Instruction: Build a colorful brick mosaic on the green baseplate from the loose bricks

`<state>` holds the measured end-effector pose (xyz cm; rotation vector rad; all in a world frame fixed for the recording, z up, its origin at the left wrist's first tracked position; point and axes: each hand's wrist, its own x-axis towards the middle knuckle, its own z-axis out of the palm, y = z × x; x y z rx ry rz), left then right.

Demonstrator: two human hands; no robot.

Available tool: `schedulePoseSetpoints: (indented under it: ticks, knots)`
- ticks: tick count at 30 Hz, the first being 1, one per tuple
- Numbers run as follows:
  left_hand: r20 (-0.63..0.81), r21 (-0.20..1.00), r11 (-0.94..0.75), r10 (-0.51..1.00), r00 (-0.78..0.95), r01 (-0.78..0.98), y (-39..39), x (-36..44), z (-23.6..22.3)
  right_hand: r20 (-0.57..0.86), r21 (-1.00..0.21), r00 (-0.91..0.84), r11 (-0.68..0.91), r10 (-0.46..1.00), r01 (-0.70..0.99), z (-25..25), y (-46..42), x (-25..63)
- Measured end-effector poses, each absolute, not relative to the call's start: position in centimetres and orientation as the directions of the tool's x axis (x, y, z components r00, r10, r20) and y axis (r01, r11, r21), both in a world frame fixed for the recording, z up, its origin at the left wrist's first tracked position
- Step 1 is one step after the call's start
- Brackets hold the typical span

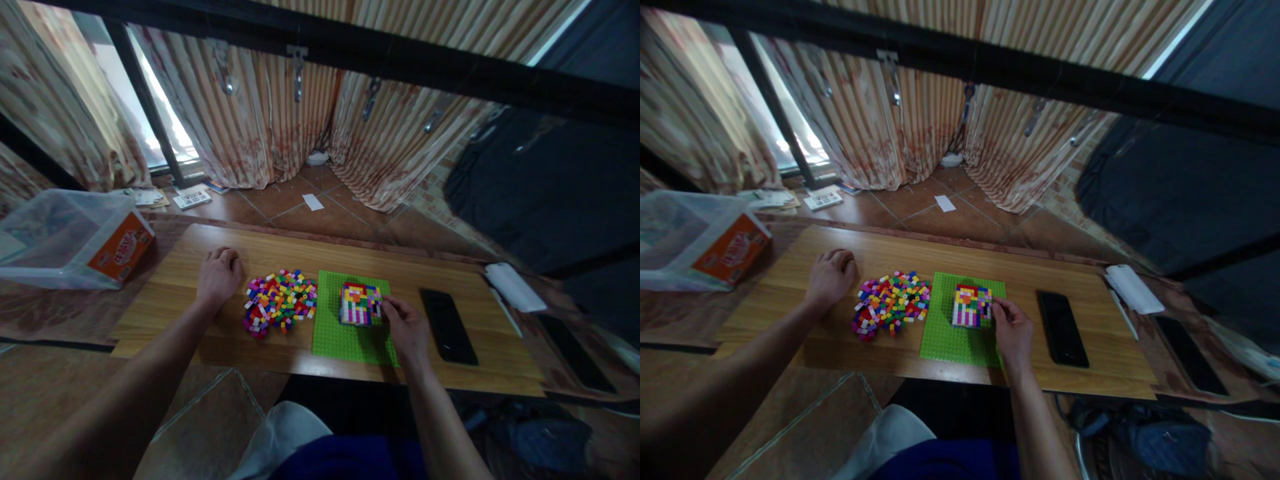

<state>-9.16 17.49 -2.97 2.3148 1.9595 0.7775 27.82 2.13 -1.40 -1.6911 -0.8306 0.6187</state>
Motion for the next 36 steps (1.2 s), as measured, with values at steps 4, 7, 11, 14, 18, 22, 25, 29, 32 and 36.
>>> schedulePoseSetpoints:
  ticks: [4,7,11,14,18,22,25,29,32,36]
  knots:
    - [0.361,0.315,-0.217,0.928,0.095,0.924,17.5,-9.2,-3.0,-0.026,-0.973,0.632,-0.165,0.774,0.162,-1.3,2.3,27.8]
    - [0.374,0.318,-0.218,0.923,0.089,0.923,17.6,-9.3,-3.1,-0.033,-0.971,0.637,-0.174,0.77,0.161,-1.0,2.3,27.6]
    - [0.376,0.323,-0.218,0.923,0.086,0.921,17.6,-9.2,-3.2,-0.016,-0.966,0.634,-0.176,0.773,0.19,-0.9,2.1,27.6]
    - [0.376,0.324,-0.213,0.923,0.082,0.922,17.5,-9.2,-3.1,0.001,-0.958,0.635,-0.181,0.773,0.221,-1.1,2.0,27.6]
    - [0.36,0.325,-0.212,0.929,0.086,0.922,17.4,-9.0,-2.9,0.027,-0.948,0.639,-0.183,0.769,0.26,-1.3,1.9,27.7]
    - [0.36,0.323,-0.219,0.928,0.095,0.921,17.4,-9.0,-2.8,0.017,-0.954,0.628,-0.176,0.778,0.244,-1.4,2.0,27.9]
    - [0.368,0.324,-0.215,0.926,0.086,0.921,17.4,-9.0,-2.9,-0.013,-0.964,0.618,-0.175,0.786,0.202,-1.7,1.9,28.0]
    - [0.367,0.331,-0.215,0.927,0.085,0.919,17.5,-9.0,-3.0,-0.005,-0.974,0.634,-0.147,0.773,0.172,-2.3,1.1,27.8]
    - [0.368,0.334,-0.211,0.927,0.079,0.919,17.5,-9.0,-3.1,0.033,-0.969,0.671,-0.14,0.74,0.202,-2.3,0.2,27.5]
    - [0.347,0.344,-0.203,0.935,0.077,0.917,17.4,-9.0,-3.1,0.189,-0.898,0.682,-0.157,0.706,0.411,-0.9,-0.7,26.4]
